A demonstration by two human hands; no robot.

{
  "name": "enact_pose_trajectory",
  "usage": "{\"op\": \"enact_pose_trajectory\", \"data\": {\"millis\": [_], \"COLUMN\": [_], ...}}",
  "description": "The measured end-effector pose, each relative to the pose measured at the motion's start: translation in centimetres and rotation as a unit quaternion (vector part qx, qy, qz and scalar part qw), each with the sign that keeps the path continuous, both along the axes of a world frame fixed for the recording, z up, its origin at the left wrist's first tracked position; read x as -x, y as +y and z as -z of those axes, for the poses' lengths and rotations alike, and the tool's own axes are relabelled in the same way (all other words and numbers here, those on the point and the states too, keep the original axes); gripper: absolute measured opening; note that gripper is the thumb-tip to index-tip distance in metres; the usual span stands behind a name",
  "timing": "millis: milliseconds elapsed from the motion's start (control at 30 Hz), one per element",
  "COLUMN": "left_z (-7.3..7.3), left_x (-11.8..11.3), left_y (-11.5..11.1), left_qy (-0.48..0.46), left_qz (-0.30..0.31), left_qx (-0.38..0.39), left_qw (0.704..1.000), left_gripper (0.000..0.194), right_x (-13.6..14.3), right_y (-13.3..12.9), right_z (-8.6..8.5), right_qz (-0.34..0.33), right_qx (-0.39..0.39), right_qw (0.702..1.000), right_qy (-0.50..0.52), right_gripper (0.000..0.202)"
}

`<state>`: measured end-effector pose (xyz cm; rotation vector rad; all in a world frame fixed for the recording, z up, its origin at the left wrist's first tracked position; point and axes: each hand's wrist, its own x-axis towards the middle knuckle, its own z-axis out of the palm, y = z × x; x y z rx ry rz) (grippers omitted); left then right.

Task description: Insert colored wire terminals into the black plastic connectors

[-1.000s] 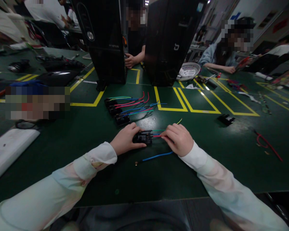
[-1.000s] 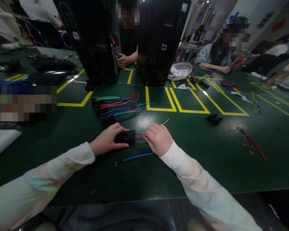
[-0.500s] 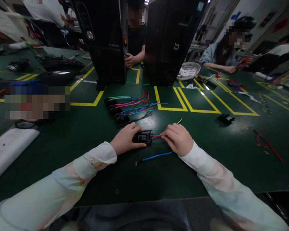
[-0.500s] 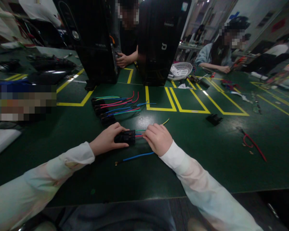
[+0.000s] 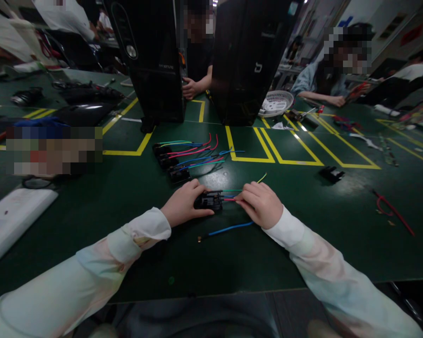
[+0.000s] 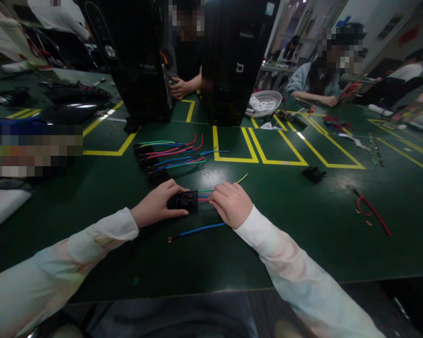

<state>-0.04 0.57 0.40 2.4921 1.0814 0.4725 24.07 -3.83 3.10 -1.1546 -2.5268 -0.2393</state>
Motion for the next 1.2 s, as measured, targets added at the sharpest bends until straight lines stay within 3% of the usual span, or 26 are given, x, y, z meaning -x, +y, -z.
{"op": "enact_pose_trajectory", "data": {"millis": [1200], "left_z": [-0.09], "left_x": [0.00], "left_y": [-0.01], "left_qy": [0.008], "left_qz": [0.000], "left_qx": [0.004], "left_qw": [1.000], "left_gripper": [0.056], "right_x": [0.01], "right_y": [0.08], "right_z": [0.25], "right_qz": [-0.001], "right_qx": [0.010], "right_qw": [0.999], "right_qy": [0.034], "right_gripper": [0.021]}}
